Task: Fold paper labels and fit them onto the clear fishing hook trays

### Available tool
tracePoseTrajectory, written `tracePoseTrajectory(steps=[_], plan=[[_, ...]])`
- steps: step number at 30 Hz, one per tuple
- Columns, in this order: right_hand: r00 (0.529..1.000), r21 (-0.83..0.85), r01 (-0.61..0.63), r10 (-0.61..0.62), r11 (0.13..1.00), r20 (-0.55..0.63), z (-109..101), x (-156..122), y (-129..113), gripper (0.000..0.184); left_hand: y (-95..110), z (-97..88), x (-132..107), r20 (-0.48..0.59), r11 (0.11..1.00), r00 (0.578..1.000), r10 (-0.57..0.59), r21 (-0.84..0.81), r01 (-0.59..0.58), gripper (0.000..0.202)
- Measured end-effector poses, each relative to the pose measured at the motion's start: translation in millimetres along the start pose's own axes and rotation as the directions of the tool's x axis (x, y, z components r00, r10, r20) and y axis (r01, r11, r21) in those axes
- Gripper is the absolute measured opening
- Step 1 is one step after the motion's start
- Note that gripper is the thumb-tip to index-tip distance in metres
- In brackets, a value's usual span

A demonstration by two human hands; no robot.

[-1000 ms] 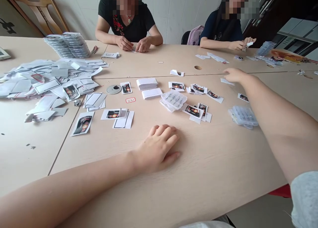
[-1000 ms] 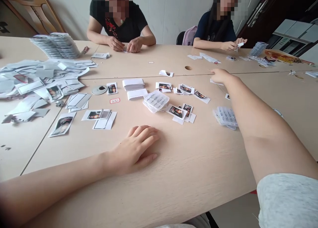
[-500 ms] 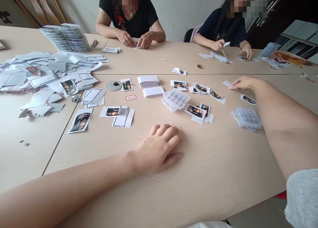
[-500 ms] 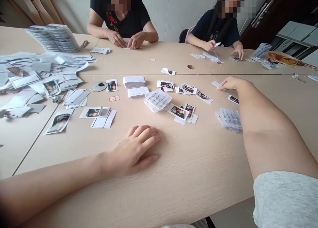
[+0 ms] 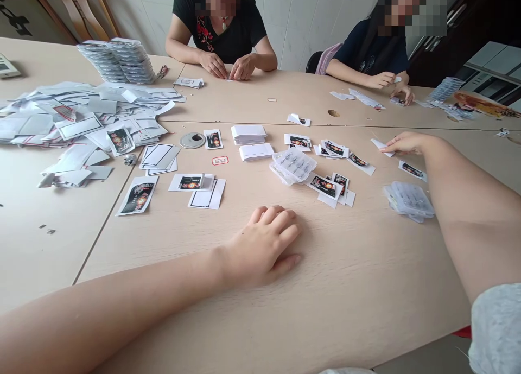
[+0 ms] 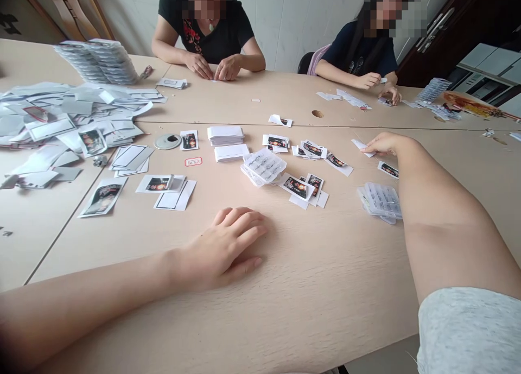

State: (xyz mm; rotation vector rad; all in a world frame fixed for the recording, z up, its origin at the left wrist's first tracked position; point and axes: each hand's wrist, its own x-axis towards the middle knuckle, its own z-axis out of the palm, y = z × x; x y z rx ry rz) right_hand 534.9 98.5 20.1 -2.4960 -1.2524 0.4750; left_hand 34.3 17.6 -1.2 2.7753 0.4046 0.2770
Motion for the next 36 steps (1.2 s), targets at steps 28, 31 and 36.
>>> tracePoseTrajectory(steps=[28, 31, 36], plan=[[0.556, -0.081, 0.831, -0.816, 0.550, 0.159, 72, -122, -275, 0.016, 1, 6.8, -4, -0.037, 1.000, 0.999, 0.015, 0.025, -0.014, 0.038], [0.431, -0.001, 0.894, -0.858, 0.448, 0.280, 80, -149, -285, 0.019, 2, 7.3, -4, -0.040, 0.999, 0.999, 0.019, 0.040, -0.018, 0.037], [0.063, 0.119, 0.984, -0.889, 0.131, 0.453, 117, -178, -312, 0.030, 2, 7.9, -5, -0.032, 0.998, 0.999, 0.019, 0.062, -0.017, 0.039]])
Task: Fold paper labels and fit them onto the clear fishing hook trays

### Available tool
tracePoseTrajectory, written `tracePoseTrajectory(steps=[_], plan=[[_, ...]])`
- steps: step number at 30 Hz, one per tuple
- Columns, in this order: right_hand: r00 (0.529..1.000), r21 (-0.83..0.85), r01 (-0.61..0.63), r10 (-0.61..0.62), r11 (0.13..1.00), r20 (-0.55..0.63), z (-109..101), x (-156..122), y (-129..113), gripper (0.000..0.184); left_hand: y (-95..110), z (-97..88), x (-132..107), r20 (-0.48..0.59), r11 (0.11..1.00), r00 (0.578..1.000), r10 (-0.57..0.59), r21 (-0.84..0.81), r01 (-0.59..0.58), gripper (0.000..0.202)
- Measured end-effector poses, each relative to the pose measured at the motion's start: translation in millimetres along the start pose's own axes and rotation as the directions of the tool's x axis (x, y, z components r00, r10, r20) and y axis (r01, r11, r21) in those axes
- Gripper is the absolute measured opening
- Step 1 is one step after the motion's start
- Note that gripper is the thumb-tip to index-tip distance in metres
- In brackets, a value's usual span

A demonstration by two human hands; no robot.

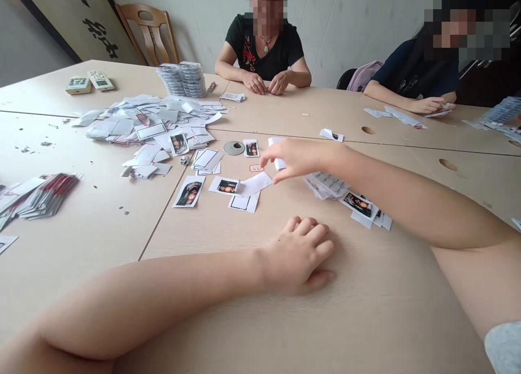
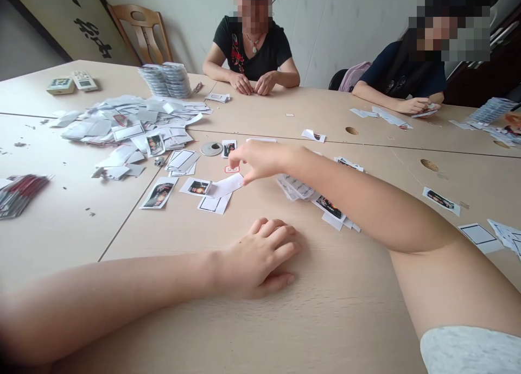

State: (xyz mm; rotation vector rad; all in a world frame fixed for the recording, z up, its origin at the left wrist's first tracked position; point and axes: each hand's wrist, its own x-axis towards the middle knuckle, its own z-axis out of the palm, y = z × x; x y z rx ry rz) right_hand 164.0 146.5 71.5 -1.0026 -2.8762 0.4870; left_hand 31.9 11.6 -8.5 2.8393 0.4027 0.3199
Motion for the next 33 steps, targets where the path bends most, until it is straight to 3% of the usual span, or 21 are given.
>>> tracePoseTrajectory(steps=[5, 12, 18, 25, 33], plan=[[0.993, -0.065, 0.039, -0.032, 0.997, 0.110, 20, 28, 2, 0.045, 0, 2.2, -1, -0.021, 1.000, 1.000, 0.006, 0.025, -0.006, 0.037], [0.995, -0.116, 0.042, -0.031, 0.992, 0.090, 28, 32, 4, 0.024, 0, 4.6, -1, -0.027, 0.999, 1.000, 0.016, 0.052, -0.015, 0.037], [0.998, -0.139, 0.014, -0.004, 0.990, 0.070, 30, 29, -4, 0.019, 0, 6.5, -1, -0.011, 0.997, 1.000, 0.022, 0.068, -0.021, 0.041], [1.000, -0.159, -0.005, 0.009, 0.987, 0.024, 31, 16, -8, 0.034, 0, 5.8, -1, -0.006, 0.997, 1.000, 0.027, 0.067, -0.027, 0.042], [0.992, -0.180, -0.077, 0.057, 0.981, -0.114, 14, -2, -1, 0.036, 3, 8.5, -3, -0.038, 0.996, 0.999, 0.024, 0.081, -0.021, 0.037]])
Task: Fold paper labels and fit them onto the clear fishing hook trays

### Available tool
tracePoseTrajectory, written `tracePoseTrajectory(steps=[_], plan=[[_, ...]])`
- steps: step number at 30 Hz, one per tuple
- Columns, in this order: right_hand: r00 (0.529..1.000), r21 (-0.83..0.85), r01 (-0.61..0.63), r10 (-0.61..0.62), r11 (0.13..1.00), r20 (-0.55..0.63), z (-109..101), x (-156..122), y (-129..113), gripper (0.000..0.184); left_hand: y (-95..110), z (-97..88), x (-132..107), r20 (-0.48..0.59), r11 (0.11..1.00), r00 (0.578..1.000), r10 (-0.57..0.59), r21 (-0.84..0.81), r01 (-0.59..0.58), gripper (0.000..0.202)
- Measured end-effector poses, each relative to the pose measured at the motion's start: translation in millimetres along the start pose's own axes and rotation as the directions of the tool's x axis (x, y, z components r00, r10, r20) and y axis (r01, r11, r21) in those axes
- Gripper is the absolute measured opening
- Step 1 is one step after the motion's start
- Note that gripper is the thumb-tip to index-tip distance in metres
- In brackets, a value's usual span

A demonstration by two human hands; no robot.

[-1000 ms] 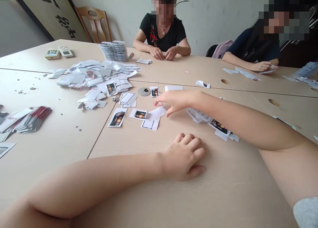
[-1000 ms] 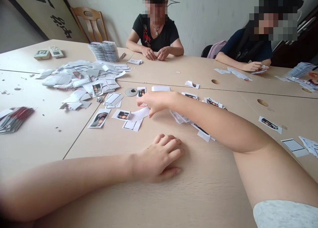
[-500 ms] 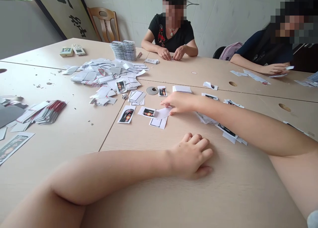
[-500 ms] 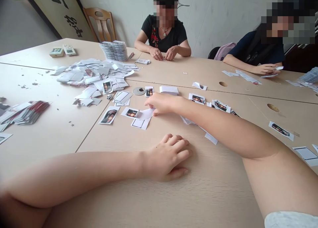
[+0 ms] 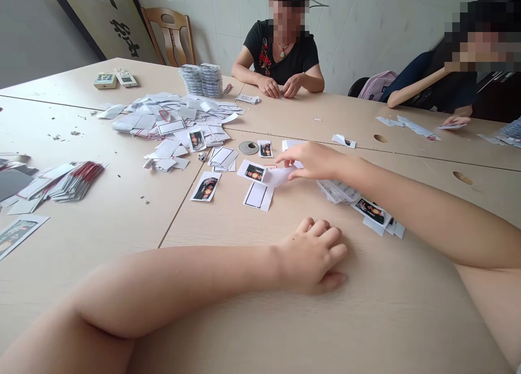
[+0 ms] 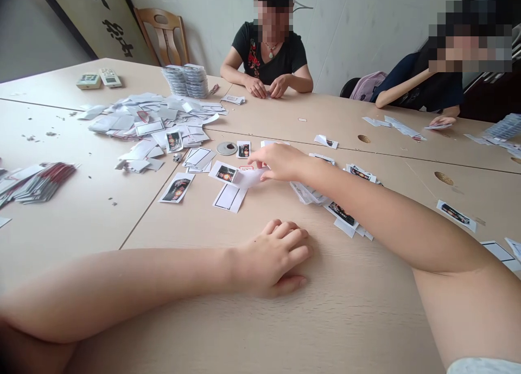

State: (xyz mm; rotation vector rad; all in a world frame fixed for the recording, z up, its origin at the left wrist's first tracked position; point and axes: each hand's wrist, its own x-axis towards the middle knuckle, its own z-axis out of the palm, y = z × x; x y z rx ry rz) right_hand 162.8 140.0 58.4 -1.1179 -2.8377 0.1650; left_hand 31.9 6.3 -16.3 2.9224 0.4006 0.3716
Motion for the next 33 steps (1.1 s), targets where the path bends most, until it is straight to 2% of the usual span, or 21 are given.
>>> tracePoseTrajectory(steps=[3, 5, 7, 8, 9, 10, 11, 13, 14, 16, 19, 22, 25, 28, 31, 33], plan=[[1.000, -0.005, -0.011, 0.011, 1.000, -0.014, -8, -9, 1, 0.035, 6, -16.5, 2, -0.030, 0.999, 0.999, -0.039, 0.013, 0.039, 0.034], [1.000, -0.019, -0.009, 0.009, 1.000, -0.020, -11, -15, 1, 0.033, 1, -42.6, 4, -0.125, 0.993, 0.985, -0.119, 0.002, 0.120, 0.032], [0.999, -0.038, -0.019, 0.017, 0.999, -0.036, -14, -21, 0, 0.027, -17, -77.2, 5, -0.248, 0.960, 0.931, -0.266, 0.016, 0.278, 0.029], [0.999, -0.050, -0.023, 0.021, 0.998, -0.045, -14, -24, 0, 0.024, -30, -95.1, 5, -0.298, 0.924, 0.885, -0.359, 0.020, 0.382, 0.029], [0.999, -0.063, -0.021, 0.018, 0.998, -0.048, -15, -26, 0, 0.022, -46, -111.8, 3, -0.300, 0.881, 0.841, -0.450, 0.006, 0.474, 0.032], [0.999, -0.077, -0.012, 0.009, 0.997, -0.045, -15, -28, 0, 0.021, -63, -126.3, 0, -0.256, 0.835, 0.803, -0.538, -0.028, 0.550, 0.038], [0.999, -0.089, 0.003, -0.006, 0.996, -0.039, -16, -29, 0, 0.021, -80, -137.8, -4, -0.133, 0.786, 0.775, -0.618, -0.078, 0.613, 0.045], [0.999, -0.109, 0.034, -0.037, 0.993, -0.025, -16, -31, -1, 0.019, -110, -150.2, -13, 0.150, 0.681, 0.704, -0.694, -0.182, 0.710, 0.054], [0.999, -0.115, 0.041, -0.044, 0.993, -0.022, -16, -31, -2, 0.017, -122, -151.3, -17, 0.258, 0.641, 0.672, -0.694, -0.204, 0.740, 0.058], [0.999, -0.119, 0.037, -0.041, 0.992, -0.032, -16, -31, -3, 0.016, -139, -146.2, -23, 0.429, 0.632, 0.645, -0.632, -0.197, 0.750, 0.061], [0.999, -0.120, 0.028, -0.033, 0.992, -0.039, -13, -30, -3, 0.019, -149, -131.9, -24, 0.500, 0.670, 0.646, -0.577, -0.163, 0.724, 0.053], [1.000, -0.138, -0.004, 0.001, 0.990, -0.028, -13, -31, -1, 0.020, -154, -123.6, -23, 0.510, 0.673, 0.652, -0.561, -0.177, 0.718, 0.040], [0.998, -0.108, -0.057, 0.053, 0.993, -0.041, -17, -35, 5, 0.022, -163, -121.6, -25, 0.456, 0.659, 0.639, -0.619, -0.141, 0.739, 0.035], [0.989, -0.046, -0.130, 0.126, 0.990, -0.082, -24, -37, 17, 0.023, -172, -117.7, -28, 0.379, 0.644, 0.633, -0.676, -0.115, 0.756, 0.040], [0.968, 0.026, -0.239, 0.240, 0.971, -0.076, -27, -34, 32, 0.023, -178, -108.9, -29, 0.175, 0.622, 0.619, -0.766, -0.047, 0.782, 0.052], [0.953, 0.085, -0.296, 0.300, 0.951, -0.037, -26, -29, 42, 0.024, -178, -101.9, -29, 0.032, 0.626, 0.625, -0.780, 0.038, 0.779, 0.053]])
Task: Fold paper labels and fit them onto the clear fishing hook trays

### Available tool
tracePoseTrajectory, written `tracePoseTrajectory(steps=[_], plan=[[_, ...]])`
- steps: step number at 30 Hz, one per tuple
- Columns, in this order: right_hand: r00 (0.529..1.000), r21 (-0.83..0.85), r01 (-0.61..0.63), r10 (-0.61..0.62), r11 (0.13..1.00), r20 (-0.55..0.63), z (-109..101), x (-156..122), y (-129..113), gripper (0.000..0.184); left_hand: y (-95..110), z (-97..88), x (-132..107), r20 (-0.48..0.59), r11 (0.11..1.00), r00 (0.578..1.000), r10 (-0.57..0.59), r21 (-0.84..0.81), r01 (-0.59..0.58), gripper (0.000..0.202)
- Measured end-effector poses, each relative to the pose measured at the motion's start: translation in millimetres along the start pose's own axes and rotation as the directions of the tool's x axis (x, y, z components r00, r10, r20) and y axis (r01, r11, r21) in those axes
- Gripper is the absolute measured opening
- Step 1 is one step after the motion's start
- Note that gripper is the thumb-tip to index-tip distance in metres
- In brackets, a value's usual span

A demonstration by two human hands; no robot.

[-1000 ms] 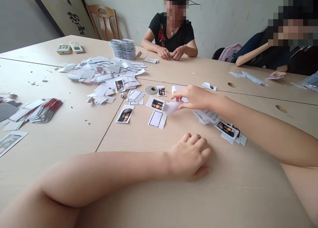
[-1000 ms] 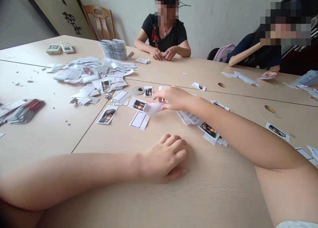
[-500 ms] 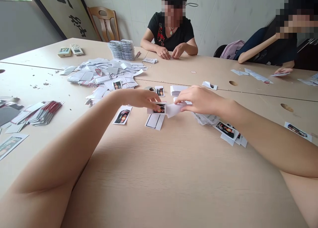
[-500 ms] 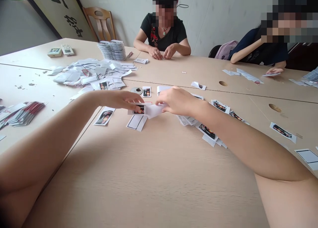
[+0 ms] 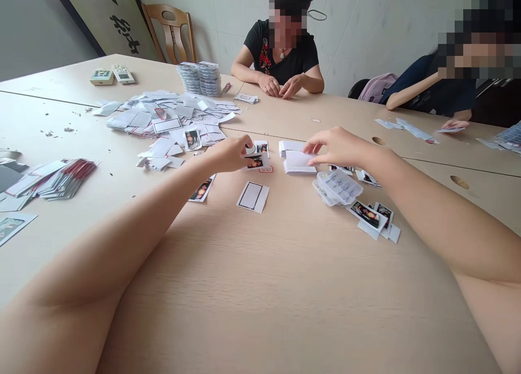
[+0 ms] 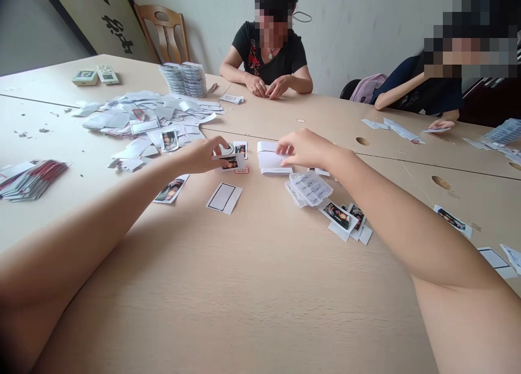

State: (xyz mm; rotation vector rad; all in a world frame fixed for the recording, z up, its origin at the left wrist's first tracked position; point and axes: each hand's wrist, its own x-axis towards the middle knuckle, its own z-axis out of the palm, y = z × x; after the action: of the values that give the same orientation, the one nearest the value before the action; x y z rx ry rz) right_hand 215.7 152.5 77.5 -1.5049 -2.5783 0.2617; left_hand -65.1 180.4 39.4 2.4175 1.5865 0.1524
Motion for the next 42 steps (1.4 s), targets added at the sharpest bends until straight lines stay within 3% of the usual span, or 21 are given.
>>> tracePoseTrajectory(steps=[5, 9, 16, 19, 21, 26, 29, 33, 37, 42], plan=[[0.993, 0.092, -0.013, 0.002, 0.996, 0.116, 8, 18, 14, 0.026, 8, 11.3, -4, -0.209, 0.994, 0.972, 0.108, 0.032, -0.103, 0.056], [0.990, 0.062, -0.009, 0.000, 0.998, 0.143, 10, 24, 23, 0.027, 13, 0.5, -6, -0.215, 0.988, 0.965, 0.154, 0.021, -0.153, 0.043], [0.981, -0.067, 0.037, -0.023, 0.997, 0.193, 9, 25, 26, 0.027, 14, -65.2, -34, -0.245, 0.999, 0.969, -0.012, 0.037, 0.022, 0.037], [0.979, -0.089, 0.089, -0.070, 0.992, 0.192, 9, 24, 27, 0.023, 14, -77.9, -44, -0.365, 0.990, 0.923, -0.117, 0.032, 0.139, 0.034], [0.985, -0.108, 0.114, -0.098, 0.988, 0.144, 9, 21, 23, 0.021, 13, -79.3, -45, -0.363, 0.983, 0.919, -0.153, 0.043, 0.180, 0.036], [0.962, 0.026, 0.272, -0.271, 0.962, -0.043, 11, 3, -22, 0.021, 0, -77.6, -39, -0.156, 0.965, 0.967, -0.201, 0.137, 0.223, 0.051], [0.921, 0.090, 0.388, -0.390, 0.917, 0.004, 23, -3, -68, 0.028, -6, -78.0, -37, -0.082, 0.948, 0.970, -0.228, 0.209, 0.241, 0.057], [0.972, -0.002, 0.197, -0.195, 0.980, 0.127, 49, -2, -115, 0.056, -10, -83.1, -39, -0.086, 0.930, 0.964, -0.253, 0.251, 0.267, 0.063], [0.974, -0.055, 0.128, -0.115, 0.990, 0.195, 64, -4, -128, 0.037, -15, -95.0, -47, -0.095, 0.916, 0.938, -0.334, 0.203, 0.347, 0.069], [0.984, -0.016, 0.114, -0.110, 0.993, 0.140, 60, -4, -125, 0.020, -18, -112.8, -65, -0.173, 0.880, 0.889, -0.424, 0.153, 0.450, 0.070]])
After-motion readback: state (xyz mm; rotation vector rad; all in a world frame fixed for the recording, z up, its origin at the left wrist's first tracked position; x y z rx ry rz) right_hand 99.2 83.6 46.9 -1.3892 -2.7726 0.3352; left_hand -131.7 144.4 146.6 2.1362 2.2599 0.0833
